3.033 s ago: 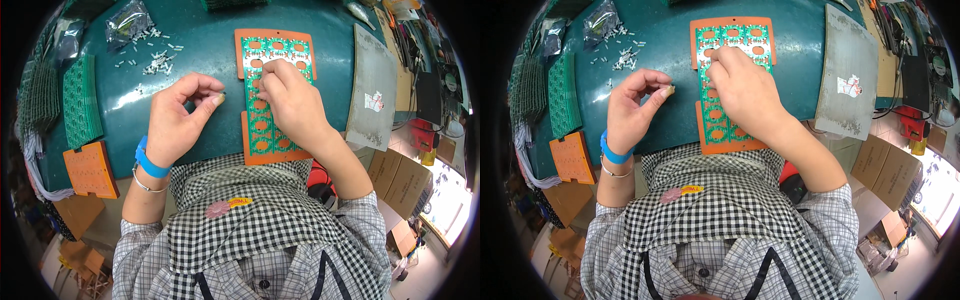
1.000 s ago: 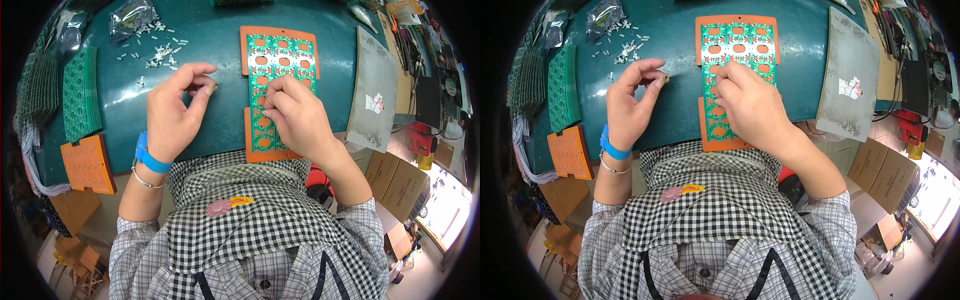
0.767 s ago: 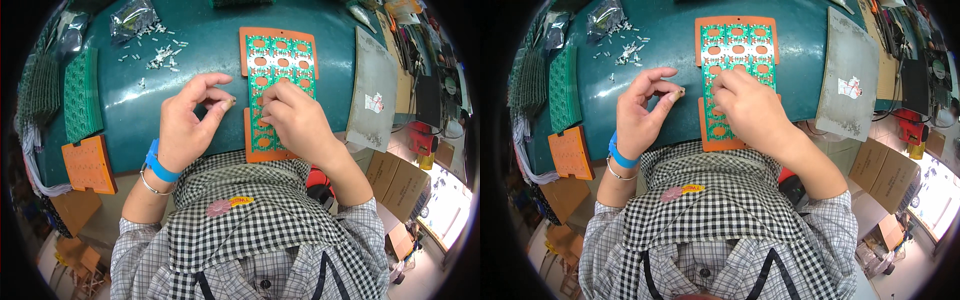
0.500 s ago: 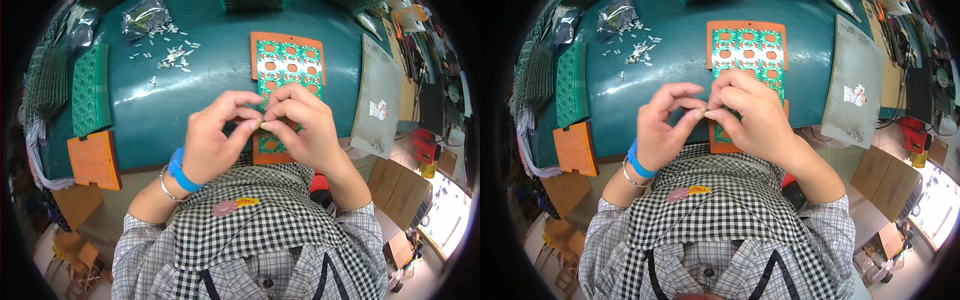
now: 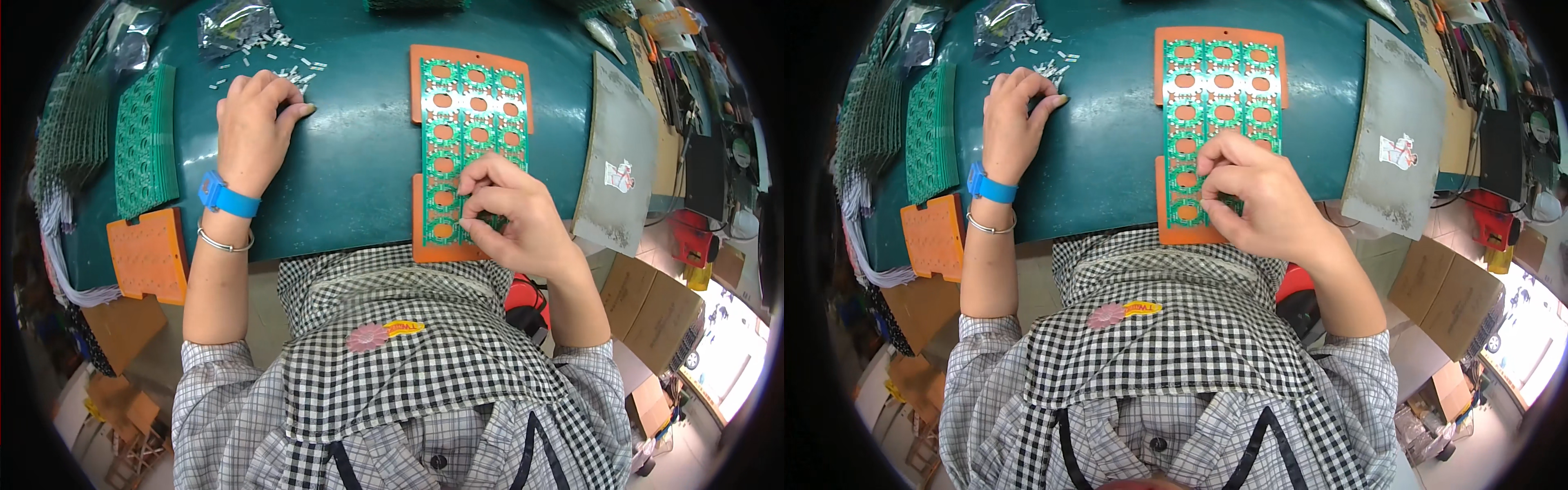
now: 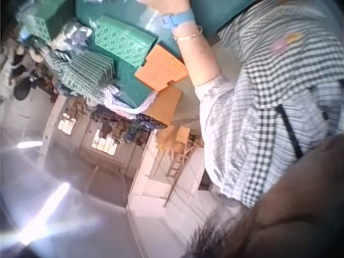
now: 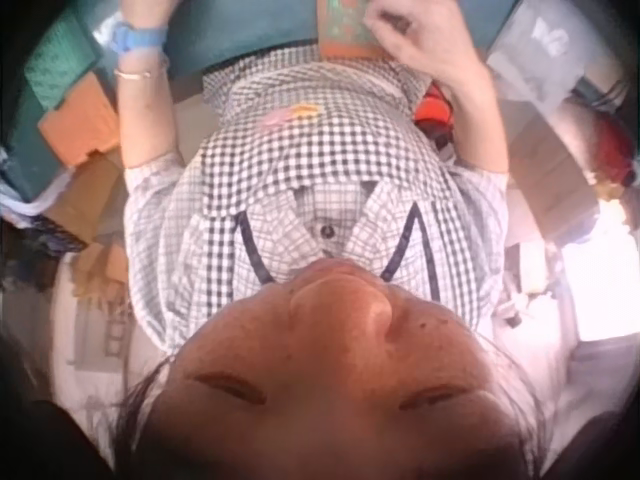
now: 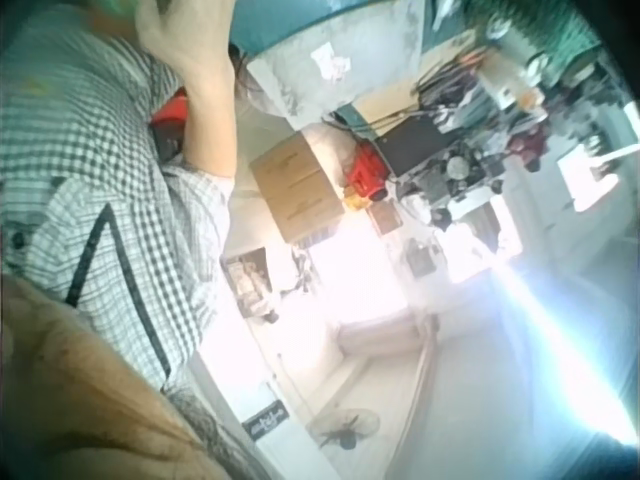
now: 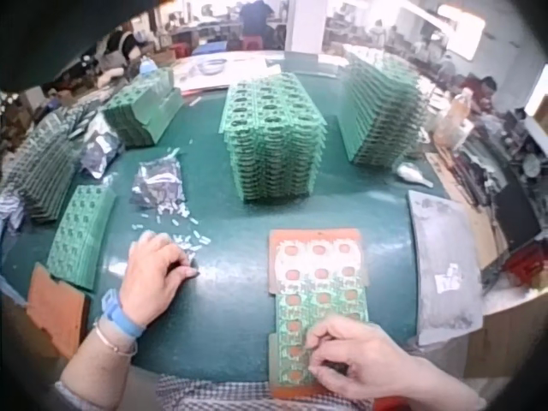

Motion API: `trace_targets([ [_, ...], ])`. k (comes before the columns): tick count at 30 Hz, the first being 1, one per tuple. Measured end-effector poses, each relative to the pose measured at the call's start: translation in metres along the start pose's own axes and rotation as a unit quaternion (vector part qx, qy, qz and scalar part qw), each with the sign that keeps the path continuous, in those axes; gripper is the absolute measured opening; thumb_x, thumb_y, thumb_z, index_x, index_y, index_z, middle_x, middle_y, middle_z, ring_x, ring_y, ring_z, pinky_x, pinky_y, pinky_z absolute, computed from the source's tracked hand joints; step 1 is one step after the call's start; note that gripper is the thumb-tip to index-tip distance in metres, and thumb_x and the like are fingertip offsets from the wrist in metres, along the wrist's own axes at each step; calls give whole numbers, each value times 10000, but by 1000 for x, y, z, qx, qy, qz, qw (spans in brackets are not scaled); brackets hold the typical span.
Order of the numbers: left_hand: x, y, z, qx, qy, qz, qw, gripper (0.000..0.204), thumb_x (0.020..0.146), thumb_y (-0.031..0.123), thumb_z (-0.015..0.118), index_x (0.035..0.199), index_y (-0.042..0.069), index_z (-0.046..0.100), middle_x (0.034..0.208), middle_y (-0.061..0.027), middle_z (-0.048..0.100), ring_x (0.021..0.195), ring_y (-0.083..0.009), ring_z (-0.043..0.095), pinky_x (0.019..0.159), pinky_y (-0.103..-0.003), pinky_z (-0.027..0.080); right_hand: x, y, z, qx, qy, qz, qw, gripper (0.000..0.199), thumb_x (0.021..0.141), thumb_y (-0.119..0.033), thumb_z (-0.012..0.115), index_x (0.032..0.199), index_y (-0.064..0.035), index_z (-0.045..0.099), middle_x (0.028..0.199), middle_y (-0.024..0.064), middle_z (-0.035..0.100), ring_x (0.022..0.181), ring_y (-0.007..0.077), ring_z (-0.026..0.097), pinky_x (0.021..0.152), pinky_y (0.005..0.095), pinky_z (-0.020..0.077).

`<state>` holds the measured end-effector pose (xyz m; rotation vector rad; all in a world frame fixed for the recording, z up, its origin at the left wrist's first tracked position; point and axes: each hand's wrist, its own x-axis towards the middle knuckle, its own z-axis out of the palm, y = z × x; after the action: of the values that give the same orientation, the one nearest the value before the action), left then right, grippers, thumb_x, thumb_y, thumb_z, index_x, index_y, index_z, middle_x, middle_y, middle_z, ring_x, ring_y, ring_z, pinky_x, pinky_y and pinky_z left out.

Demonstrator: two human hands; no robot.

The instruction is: The person inserts small white cylindrical components into the holes of a green circuit board held in an orange jig. They repeatedly pick up components from a pile on the table and place them into the board's designated slots by hand.

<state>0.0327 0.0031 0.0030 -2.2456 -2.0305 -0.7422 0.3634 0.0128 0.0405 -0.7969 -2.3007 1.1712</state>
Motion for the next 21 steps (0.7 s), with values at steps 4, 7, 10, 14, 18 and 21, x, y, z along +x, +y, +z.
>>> trace_targets([
  [4,1,7,0,-39,6,-16,999,117,823,82,763,856,41,659,824,-48,644,769,-242,563,700,-358,468,-2,1,0,-10,-16,5,1000,139,714,67,715,804,2,631,977,92,593,839,227,630,708,331,529],
  [7,-1,19,-8,-153,-27,-108,982,93,863,63,742,917,24,676,824,-48,666,730,-170,576,673,-309,477,1,-3,2,-25,-14,1,1000,119,758,69,709,772,15,604,957,88,583,968,251,684,702,347,542],
  [10,-4,29,-8,-216,-20,-138,966,105,895,40,713,998,22,704,828,-42,679,718,-107,577,663,-266,477,4,-7,2,-30,-19,2,999,135,796,71,700,749,30,581,938,84,571,1073,285,710,698,353,556],
  [14,-2,32,-10,-198,-17,-91,976,156,890,29,706,1045,16,713,876,-110,718,722,-172,657,666,-280,519,5,-7,1,-40,-23,-5,999,136,797,73,702,757,39,577,930,82,566,1052,292,722,693,341,563],
  [18,-5,31,-6,-286,-46,-140,947,124,922,28,675,1035,13,724,861,-66,709,740,-119,627,672,-259,508,4,-6,2,-39,-18,-11,999,140,792,73,708,757,34,578,929,84,567,1046,285,722,689,343,561],
  [21,-6,37,-8,-398,-83,-195,893,119,942,33,656,1032,3,728,870,-25,697,762,-81,597,690,-242,499,4,-4,4,-47,-12,-18,999,141,785,63,719,761,28,584,929,85,575,1020,275,717,696,347,557],
])
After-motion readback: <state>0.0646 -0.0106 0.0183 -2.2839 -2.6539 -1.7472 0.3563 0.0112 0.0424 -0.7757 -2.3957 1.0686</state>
